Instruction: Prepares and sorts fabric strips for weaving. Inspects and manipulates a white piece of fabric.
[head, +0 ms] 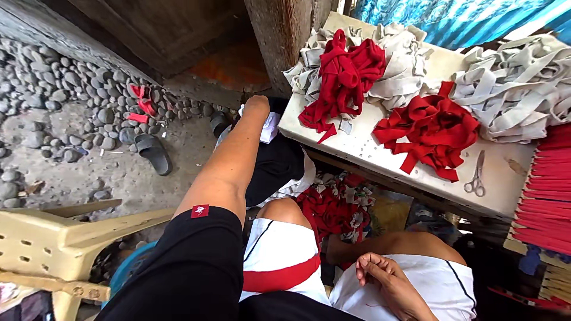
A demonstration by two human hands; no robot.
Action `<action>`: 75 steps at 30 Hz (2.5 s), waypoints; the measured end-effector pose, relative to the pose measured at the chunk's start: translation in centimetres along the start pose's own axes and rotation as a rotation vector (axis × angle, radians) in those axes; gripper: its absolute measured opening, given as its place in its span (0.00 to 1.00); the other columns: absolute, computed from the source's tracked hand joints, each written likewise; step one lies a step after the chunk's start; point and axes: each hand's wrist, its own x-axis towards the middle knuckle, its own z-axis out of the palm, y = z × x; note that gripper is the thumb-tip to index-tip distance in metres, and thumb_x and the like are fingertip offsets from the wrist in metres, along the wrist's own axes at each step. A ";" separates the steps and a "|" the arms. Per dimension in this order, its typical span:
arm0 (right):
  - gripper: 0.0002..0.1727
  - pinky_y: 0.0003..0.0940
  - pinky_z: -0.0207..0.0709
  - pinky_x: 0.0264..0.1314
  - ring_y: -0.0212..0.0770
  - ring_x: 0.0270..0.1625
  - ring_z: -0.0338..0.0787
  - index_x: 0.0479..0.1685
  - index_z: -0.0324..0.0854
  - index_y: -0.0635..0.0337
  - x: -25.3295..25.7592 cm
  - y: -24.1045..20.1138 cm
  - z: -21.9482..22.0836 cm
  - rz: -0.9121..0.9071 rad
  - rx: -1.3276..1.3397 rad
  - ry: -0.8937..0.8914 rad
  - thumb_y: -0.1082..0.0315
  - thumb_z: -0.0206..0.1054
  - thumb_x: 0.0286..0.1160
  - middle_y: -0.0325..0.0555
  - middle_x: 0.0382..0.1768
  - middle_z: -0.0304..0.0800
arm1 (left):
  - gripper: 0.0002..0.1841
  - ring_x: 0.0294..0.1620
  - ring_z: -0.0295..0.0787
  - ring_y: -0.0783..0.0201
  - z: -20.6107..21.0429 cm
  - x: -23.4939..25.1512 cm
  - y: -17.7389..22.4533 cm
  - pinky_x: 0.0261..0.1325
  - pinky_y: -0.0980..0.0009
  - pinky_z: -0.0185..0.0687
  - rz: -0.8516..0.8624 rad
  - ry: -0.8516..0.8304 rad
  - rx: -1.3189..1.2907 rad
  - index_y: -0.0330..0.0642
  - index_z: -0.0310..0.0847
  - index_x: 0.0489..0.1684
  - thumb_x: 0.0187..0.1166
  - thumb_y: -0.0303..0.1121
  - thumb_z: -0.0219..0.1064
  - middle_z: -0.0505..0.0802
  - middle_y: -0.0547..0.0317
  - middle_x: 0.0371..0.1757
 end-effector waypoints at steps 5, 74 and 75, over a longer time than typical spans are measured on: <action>0.13 0.29 0.87 0.41 0.34 0.32 0.91 0.38 0.88 0.64 0.1 -0.2 0.1 0.017 0.007 -0.005 0.71 0.57 0.85 0.45 0.31 0.92 | 0.18 0.73 0.80 0.30 0.4 -0.8 1.4 0.67 0.32 0.76 -0.012 -0.008 0.113 0.20 0.79 0.60 0.80 0.28 0.66 0.83 0.25 0.69; 0.16 0.29 0.87 0.36 0.34 0.28 0.90 0.37 0.87 0.63 -0.1 -0.1 0.1 0.016 0.074 0.012 0.69 0.54 0.87 0.45 0.27 0.91 | 0.20 0.73 0.80 0.28 -0.6 1.2 -4.7 0.70 0.30 0.72 0.016 0.165 -0.389 0.36 0.65 0.79 0.92 0.31 0.50 0.82 0.26 0.71; 0.16 0.29 0.87 0.36 0.34 0.28 0.90 0.37 0.88 0.63 -0.1 -0.1 0.1 0.016 0.078 0.012 0.69 0.54 0.87 0.45 0.27 0.91 | 0.20 0.74 0.79 0.30 -0.4 1.5 -5.1 0.70 0.31 0.72 0.002 0.184 -0.454 0.36 0.65 0.79 0.92 0.31 0.50 0.82 0.27 0.72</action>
